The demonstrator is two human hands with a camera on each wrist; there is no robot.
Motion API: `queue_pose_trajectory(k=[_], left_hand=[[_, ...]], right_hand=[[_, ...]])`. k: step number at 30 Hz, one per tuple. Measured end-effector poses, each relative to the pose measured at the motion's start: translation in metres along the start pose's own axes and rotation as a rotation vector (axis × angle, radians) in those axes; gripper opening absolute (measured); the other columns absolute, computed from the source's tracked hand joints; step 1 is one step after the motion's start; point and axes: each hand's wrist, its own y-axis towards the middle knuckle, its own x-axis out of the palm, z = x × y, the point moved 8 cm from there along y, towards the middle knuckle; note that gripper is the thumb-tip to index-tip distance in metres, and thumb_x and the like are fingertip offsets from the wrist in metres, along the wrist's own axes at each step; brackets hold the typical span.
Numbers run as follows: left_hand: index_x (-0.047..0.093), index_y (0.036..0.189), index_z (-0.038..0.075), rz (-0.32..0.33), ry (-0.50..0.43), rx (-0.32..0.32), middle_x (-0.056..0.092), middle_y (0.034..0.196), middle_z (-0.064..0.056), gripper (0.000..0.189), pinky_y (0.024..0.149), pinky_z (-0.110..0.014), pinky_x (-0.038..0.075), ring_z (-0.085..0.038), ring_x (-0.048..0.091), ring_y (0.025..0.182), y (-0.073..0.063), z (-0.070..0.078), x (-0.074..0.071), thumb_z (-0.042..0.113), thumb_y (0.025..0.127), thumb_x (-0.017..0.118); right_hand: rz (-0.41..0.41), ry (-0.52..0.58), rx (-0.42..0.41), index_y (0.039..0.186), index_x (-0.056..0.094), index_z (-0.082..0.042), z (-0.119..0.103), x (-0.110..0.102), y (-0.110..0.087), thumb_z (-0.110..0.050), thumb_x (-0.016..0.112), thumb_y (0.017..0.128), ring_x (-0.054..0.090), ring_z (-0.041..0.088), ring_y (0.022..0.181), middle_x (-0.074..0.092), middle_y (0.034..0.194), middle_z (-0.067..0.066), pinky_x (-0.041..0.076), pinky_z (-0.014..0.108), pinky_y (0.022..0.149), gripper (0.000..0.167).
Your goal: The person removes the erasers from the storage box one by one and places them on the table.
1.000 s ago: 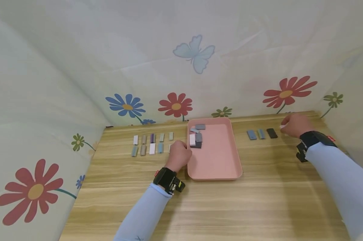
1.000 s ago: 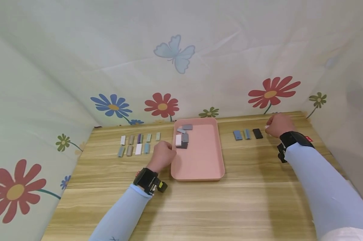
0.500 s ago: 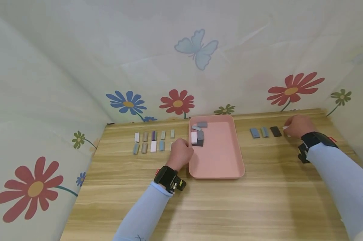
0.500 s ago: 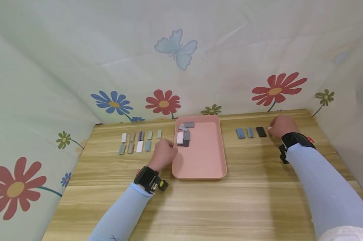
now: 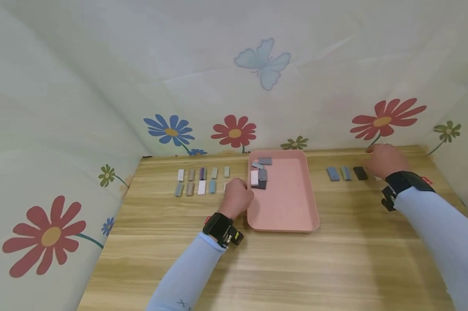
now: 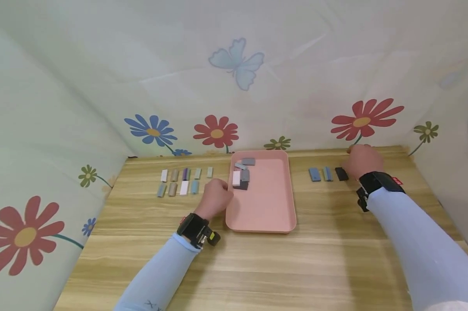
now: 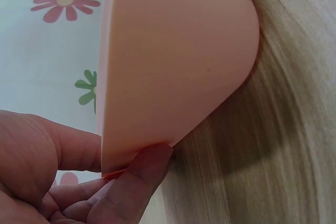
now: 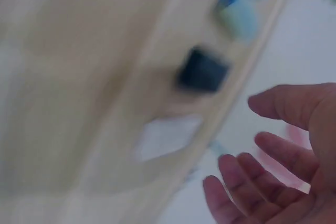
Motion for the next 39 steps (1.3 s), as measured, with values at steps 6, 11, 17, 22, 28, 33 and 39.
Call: queue_pose_trajectory(k=[6, 11, 17, 22, 28, 33, 39], left_hand=[[0.055, 0.057, 0.010, 0.002, 0.004, -0.014, 0.051, 0.053, 0.000, 0.029, 0.036, -0.026, 0.036, -0.015, 0.050, 0.044, -0.001, -0.001, -0.001, 0.013, 0.086, 0.054], [0.053, 0.055, 0.010, 0.002, -0.010, -0.008, 0.048, 0.051, 0.000, 0.027, 0.035, -0.025, 0.034, -0.014, 0.048, 0.042, -0.002, 0.000, -0.002, 0.010, 0.082, 0.054], [0.051, 0.054, 0.011, -0.013, -0.035, -0.004, 0.046, 0.050, 0.001, 0.026, 0.035, -0.025, 0.033, -0.014, 0.047, 0.041, -0.002, 0.001, -0.002, 0.007, 0.080, 0.054], [0.053, 0.058, 0.011, -0.025, -0.036, -0.016, 0.048, 0.051, 0.001, 0.024, 0.036, -0.025, 0.035, -0.014, 0.050, 0.044, -0.001, -0.002, 0.000, 0.009, 0.082, 0.055], [0.051, 0.056, 0.011, -0.023, -0.032, 0.002, 0.046, 0.049, 0.002, 0.026, 0.035, -0.026, 0.033, -0.014, 0.048, 0.042, -0.001, -0.002, 0.002, 0.009, 0.081, 0.055], [0.049, 0.055, 0.012, -0.016, -0.024, 0.022, 0.045, 0.049, 0.002, 0.027, 0.035, -0.025, 0.032, -0.013, 0.047, 0.041, -0.003, 0.001, 0.000, 0.008, 0.081, 0.054], [0.054, 0.059, 0.011, -0.014, -0.045, 0.021, 0.049, 0.051, 0.001, 0.023, 0.036, -0.024, 0.034, -0.014, 0.050, 0.043, -0.006, 0.002, -0.003, 0.008, 0.081, 0.055]], right_hand=[[0.088, 0.095, -0.180, 0.123, 0.052, 0.003, -0.091, -0.005, 0.006, -0.018, 0.060, 0.084, 0.049, 0.046, 0.108, 0.048, 0.125, 0.031, 0.040, 0.061, 0.089, 0.046], [0.088, 0.073, -0.365, 0.123, 0.054, -0.001, -0.176, 0.012, 0.005, -0.018, 0.062, 0.085, 0.048, 0.038, 0.113, 0.048, 0.124, 0.022, 0.042, 0.053, 0.095, 0.042], [-0.007, -0.039, -0.475, 0.118, 0.060, -0.005, -0.240, 0.053, 0.009, -0.021, 0.065, 0.084, 0.057, 0.029, 0.101, 0.058, 0.113, 0.014, 0.050, 0.045, 0.088, 0.038], [-0.077, -0.126, -0.434, 0.116, 0.063, -0.016, -0.250, 0.089, 0.022, -0.025, 0.065, 0.085, 0.058, 0.020, 0.088, 0.061, 0.104, 0.006, 0.052, 0.039, 0.074, 0.032], [-0.106, -0.088, -0.431, 0.118, 0.061, -0.023, -0.251, 0.112, 0.028, -0.018, 0.062, 0.086, 0.056, 0.019, 0.080, 0.062, 0.092, 0.002, 0.047, 0.033, 0.070, 0.032], [-0.149, 0.061, -0.370, 0.113, 0.059, -0.030, -0.245, 0.121, 0.029, -0.020, 0.061, 0.088, 0.055, 0.017, 0.082, 0.060, 0.082, -0.004, 0.046, 0.031, 0.074, 0.027], [-0.118, -0.088, -0.380, 0.115, 0.056, -0.036, -0.250, 0.130, 0.034, -0.016, 0.069, 0.084, 0.054, 0.019, 0.091, 0.058, 0.096, -0.001, 0.049, 0.034, 0.075, 0.039]])
